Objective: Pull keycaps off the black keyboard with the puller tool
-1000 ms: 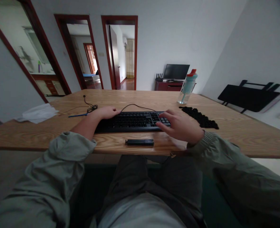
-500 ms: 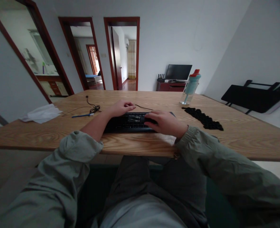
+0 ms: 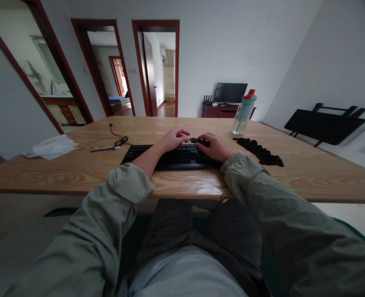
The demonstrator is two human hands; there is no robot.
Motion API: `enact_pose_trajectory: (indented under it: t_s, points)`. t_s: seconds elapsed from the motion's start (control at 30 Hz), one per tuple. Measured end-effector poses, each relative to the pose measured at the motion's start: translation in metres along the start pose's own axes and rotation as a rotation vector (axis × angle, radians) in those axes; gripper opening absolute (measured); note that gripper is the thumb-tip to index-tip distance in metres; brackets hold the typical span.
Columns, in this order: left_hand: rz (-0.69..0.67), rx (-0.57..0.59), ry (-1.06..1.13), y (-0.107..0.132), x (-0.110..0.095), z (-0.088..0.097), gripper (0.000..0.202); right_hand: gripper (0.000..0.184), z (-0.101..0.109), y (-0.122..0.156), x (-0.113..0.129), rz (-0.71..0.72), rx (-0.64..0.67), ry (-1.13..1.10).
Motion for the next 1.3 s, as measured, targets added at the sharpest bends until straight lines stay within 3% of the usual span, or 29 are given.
enact_pose_trajectory:
  t_s: [0.53,0.77,1.0,1.3]
  points:
    - [0.021,-0.029,0.004,0.007,0.0104,0.0012,0.042,0.027,0.0001,0.0005,-0.0031,-0.019,-0.032,0.006]
    - [0.02,-0.065,0.015,0.008,0.0069,0.0041,0.04,0.025,0.0017,0.0024,0.004,0.02,-0.042,0.006]
    - [0.038,-0.028,0.0,0.0084,0.0065,0.0024,0.033,0.02,0.0005,0.0022,0.0004,0.071,-0.068,-0.001]
    - [0.027,-0.029,-0.008,0.0059,0.0103,0.0021,0.028,0.018,0.0037,0.0021,-0.0029,0.032,-0.11,-0.007]
Point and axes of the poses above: each hand's wrist, its own y-axis away from the middle knuckle, its own z-axis out of the back of the hand, x = y × z, the point moved 6 cm from there along -y, towards the middle knuckle, and after that the axes turned 9 degrees about -y, right-handed, at the moved point
